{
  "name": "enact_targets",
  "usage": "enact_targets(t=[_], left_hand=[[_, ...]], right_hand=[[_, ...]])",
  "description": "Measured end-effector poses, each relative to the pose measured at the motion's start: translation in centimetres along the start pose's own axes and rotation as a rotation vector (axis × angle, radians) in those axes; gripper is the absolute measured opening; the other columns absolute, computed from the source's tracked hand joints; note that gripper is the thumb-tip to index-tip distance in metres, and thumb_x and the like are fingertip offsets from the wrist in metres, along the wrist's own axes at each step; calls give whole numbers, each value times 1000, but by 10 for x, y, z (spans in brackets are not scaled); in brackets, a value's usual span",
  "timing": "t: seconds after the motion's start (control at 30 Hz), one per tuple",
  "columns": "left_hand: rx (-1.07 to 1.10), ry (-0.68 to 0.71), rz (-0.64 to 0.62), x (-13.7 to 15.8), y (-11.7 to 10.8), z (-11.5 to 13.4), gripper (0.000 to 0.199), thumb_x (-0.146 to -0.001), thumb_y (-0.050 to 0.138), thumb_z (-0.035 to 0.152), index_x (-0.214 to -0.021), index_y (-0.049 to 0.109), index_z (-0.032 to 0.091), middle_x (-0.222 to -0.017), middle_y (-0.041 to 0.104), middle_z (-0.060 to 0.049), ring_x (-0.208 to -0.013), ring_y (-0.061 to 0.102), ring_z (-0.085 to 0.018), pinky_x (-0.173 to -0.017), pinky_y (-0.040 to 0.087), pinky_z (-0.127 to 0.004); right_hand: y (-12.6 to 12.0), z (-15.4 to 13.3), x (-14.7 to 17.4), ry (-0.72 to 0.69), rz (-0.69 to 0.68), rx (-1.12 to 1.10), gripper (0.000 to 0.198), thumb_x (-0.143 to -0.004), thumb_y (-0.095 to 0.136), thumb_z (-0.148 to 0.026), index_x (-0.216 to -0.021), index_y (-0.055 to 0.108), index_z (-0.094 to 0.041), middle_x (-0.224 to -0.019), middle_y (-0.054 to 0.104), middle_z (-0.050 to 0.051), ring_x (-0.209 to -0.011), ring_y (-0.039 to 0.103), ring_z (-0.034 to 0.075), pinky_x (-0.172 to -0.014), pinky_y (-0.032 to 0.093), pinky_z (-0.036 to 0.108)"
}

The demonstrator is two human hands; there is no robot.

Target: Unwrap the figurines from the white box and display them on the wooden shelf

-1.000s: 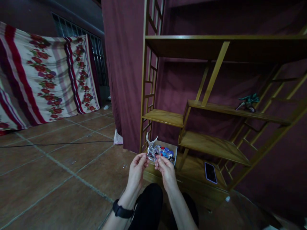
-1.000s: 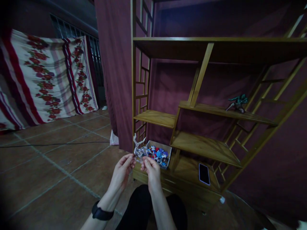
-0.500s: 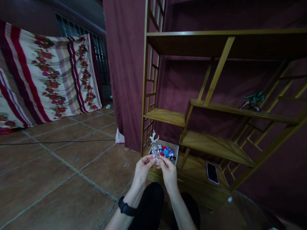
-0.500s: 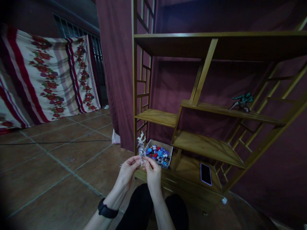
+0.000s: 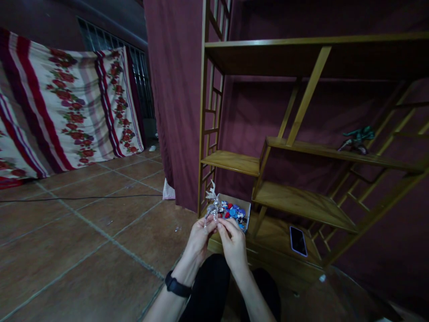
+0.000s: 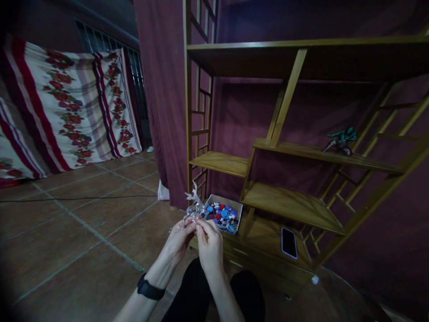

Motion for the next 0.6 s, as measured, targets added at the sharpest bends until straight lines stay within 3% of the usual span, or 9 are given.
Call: enact_targets(t=[0.27,0.43,0.6], left_hand=[[-83,43,41,-2,0,6,26,-57,77,25,-79,72,13,-70,68,-6,-58,54,-9,-59,40,-22],[-159,114,102,-5,-6,10,31,-54,78,26,-80,71,12,-71,68,-7,-57,54,-10,-57,40,-22],[-241,166,166,-4,-5,19,32,-52,78,28,-78,70,12,-70,69,-6,-60,56,-12,-56,41,-22]], right_hand=[[-12,23,-4,131,76,-79,27,-84,49,-35,-95,69,-20,-89,66,6,-81,60,18,-73,48,28],[-16,32,-6,159,93,-101,27,-82,51,-36,-93,70,-20,-91,68,6,-83,60,19,-78,47,30],[-9,60,-6,282,109,-274,30,-79,55,-39,-95,68,-17,-94,68,8,-83,62,21,-74,50,33]])
Point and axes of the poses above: each hand's wrist, its own x-axis away from the middle knuckle, its own y-axis out of the palm, z = x × y, the point moved 10 cm from there along -x, towards the middle knuckle
